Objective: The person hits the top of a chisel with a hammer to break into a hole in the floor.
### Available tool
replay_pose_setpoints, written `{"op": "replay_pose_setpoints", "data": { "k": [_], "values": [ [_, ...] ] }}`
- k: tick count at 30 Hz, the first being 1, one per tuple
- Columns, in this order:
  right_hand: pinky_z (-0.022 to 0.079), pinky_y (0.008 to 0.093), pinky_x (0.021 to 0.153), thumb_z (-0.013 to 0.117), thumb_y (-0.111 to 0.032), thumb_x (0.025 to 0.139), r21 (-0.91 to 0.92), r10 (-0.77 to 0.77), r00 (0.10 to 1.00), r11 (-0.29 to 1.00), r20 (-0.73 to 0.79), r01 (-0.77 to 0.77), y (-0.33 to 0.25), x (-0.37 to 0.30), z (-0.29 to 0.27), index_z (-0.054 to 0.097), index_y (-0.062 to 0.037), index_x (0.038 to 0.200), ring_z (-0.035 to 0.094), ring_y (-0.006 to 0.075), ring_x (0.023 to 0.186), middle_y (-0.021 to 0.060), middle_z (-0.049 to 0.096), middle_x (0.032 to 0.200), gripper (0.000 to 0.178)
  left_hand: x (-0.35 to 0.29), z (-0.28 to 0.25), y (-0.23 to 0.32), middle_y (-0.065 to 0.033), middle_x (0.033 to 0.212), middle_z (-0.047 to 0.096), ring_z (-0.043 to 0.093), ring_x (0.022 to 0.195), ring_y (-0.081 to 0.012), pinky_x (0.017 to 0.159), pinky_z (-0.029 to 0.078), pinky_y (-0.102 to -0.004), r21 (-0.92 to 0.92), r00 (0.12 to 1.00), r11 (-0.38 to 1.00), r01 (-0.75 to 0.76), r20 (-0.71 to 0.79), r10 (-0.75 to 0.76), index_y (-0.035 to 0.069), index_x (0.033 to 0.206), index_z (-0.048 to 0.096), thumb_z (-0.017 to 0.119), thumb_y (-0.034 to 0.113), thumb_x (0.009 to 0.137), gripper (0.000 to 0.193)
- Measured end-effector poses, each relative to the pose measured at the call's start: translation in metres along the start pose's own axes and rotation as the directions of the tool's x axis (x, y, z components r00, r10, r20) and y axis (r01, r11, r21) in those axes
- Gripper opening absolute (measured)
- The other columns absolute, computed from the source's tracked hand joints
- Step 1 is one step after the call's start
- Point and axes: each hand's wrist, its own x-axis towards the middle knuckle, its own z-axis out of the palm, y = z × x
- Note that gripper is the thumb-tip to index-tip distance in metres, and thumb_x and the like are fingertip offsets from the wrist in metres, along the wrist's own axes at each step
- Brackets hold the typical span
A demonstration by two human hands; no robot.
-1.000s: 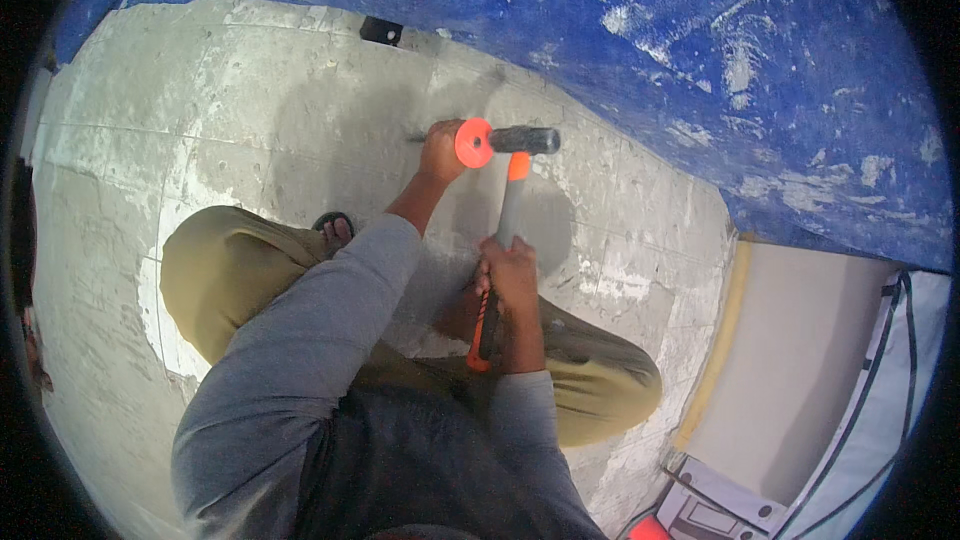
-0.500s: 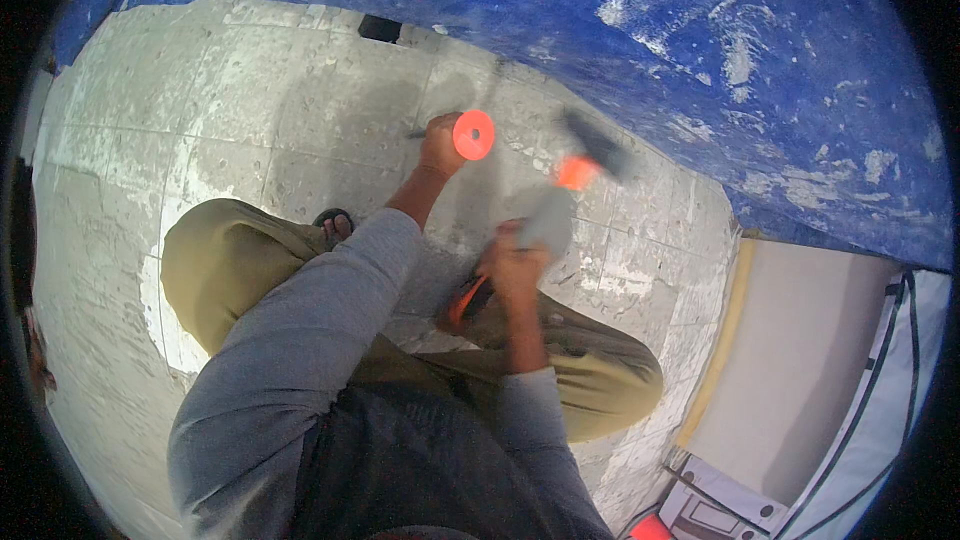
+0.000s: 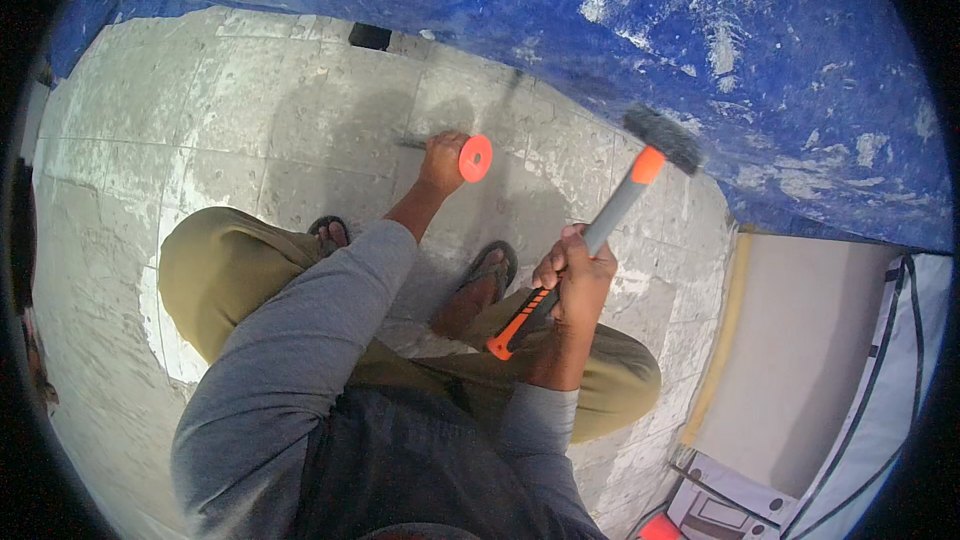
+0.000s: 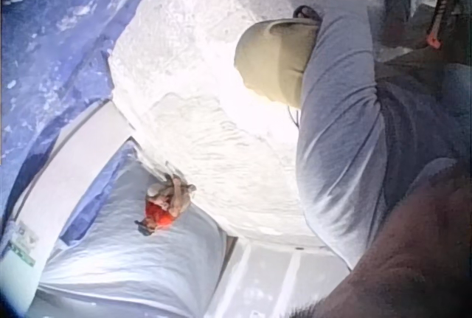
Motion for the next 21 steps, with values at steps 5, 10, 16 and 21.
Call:
{"op": "replay_pose_setpoints", "data": {
  "k": [5, 10, 16, 21],
  "values": [
    [0.038, 0.0297, 0.036, 0.055, -0.013, 0.090, 0.058, -0.176, 0.984, 0.982, -0.038, 0.178, -0.018, -0.007, 0.000, 0.047, -0.0015, 0.086, 0.040, 0.0133, 0.036, 0.0033, 0.040, 0.052, 0.014, 0.009, -0.002, 0.003, -0.0109, 0.105, 0.063, 0.057, 0.104, -0.0284, 0.087, 0.042, -0.0435, 0.025, 0.992, 0.997, 0.073, 0.099, -0.075, 0.008, 0.092, 0.065, 0.064, 0.019, 0.076, 0.020],
    [0.042, 0.0318, 0.041, 0.055, -0.017, 0.090, -0.014, -0.219, 0.972, 0.976, -0.080, 0.219, 0.029, 0.015, 0.007, 0.049, -0.0042, 0.082, 0.043, 0.0140, 0.040, 0.0029, 0.043, 0.053, 0.016, 0.008, 0.004, 0.003, -0.0071, 0.091, 0.059, 0.057, 0.095, -0.0264, 0.082, 0.043, -0.0434, 0.059, 0.999, 0.997, 0.053, -0.005, -0.053, 0.009, 0.081, 0.064, 0.060, 0.018, 0.077, 0.011],
    [0.042, 0.0315, 0.037, 0.056, -0.010, 0.084, -0.277, 0.447, 0.886, 0.873, 0.122, -0.402, 0.111, 0.005, 0.010, 0.051, -0.0019, 0.079, 0.045, 0.0155, 0.038, 0.0041, 0.046, 0.055, 0.011, 0.005, 0.008, 0.010, -0.0077, 0.089, 0.058, 0.057, 0.094, -0.0271, 0.083, 0.042, -0.0434, -0.038, 1.000, 0.999, 0.026, 0.004, -0.026, 0.009, 0.079, 0.065, 0.060, 0.019, 0.075, 0.012],
    [0.041, 0.0310, 0.036, 0.058, -0.012, 0.084, -0.131, 0.359, 0.927, 0.929, 0.106, -0.345, 0.083, 0.003, 0.001, 0.049, -0.0020, 0.076, 0.044, 0.0142, 0.037, 0.0044, 0.045, 0.053, 0.015, 0.008, 0.006, 0.000, -0.0081, 0.088, 0.058, 0.057, 0.091, -0.0277, 0.080, 0.044, -0.0438, 0.014, 1.000, 1.000, 0.006, -0.029, -0.006, 0.009, 0.077, 0.064, 0.061, 0.017, 0.074, 0.010]
  ]
}}
